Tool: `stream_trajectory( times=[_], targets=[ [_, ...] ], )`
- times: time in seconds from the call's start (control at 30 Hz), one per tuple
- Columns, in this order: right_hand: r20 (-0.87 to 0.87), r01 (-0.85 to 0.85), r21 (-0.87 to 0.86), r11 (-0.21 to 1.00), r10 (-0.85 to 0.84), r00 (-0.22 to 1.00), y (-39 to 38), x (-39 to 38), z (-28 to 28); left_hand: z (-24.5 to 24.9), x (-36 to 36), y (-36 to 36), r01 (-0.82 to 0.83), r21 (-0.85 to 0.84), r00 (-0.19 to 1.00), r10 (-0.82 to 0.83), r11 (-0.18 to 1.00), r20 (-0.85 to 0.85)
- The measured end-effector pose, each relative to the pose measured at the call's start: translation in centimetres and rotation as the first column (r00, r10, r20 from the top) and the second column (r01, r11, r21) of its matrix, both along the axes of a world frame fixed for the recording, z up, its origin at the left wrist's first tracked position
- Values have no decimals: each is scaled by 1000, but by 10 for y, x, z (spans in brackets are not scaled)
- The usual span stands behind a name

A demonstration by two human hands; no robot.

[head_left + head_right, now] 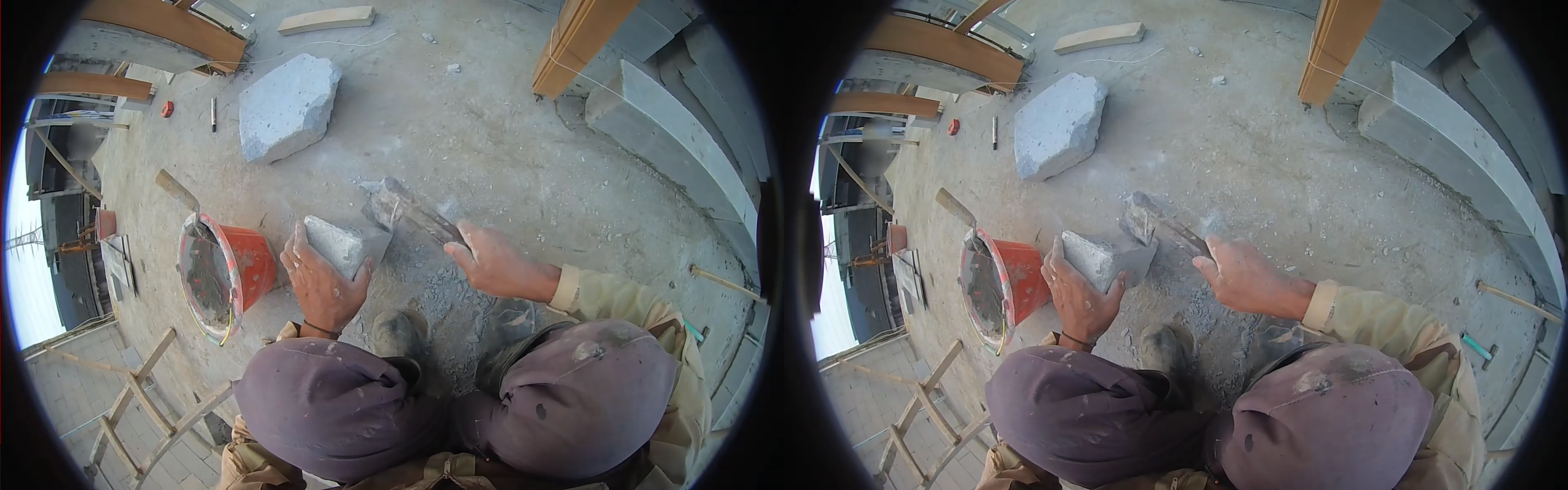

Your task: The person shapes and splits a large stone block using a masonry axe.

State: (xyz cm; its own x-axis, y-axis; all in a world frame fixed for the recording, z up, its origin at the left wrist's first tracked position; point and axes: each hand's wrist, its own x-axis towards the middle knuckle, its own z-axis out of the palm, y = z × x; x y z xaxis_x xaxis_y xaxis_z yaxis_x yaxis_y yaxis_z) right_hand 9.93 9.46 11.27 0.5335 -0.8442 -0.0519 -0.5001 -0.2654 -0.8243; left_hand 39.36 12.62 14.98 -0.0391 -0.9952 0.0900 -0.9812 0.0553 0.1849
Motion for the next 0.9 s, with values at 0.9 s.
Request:
stream_trajectory(
  times=[0.9],
  targets=[
    [187, 29, -174, 984, 4, 982, -17, -2, 85, 1, -3, 1, -46, 17, 999, 47, 999, -15]
  ],
)
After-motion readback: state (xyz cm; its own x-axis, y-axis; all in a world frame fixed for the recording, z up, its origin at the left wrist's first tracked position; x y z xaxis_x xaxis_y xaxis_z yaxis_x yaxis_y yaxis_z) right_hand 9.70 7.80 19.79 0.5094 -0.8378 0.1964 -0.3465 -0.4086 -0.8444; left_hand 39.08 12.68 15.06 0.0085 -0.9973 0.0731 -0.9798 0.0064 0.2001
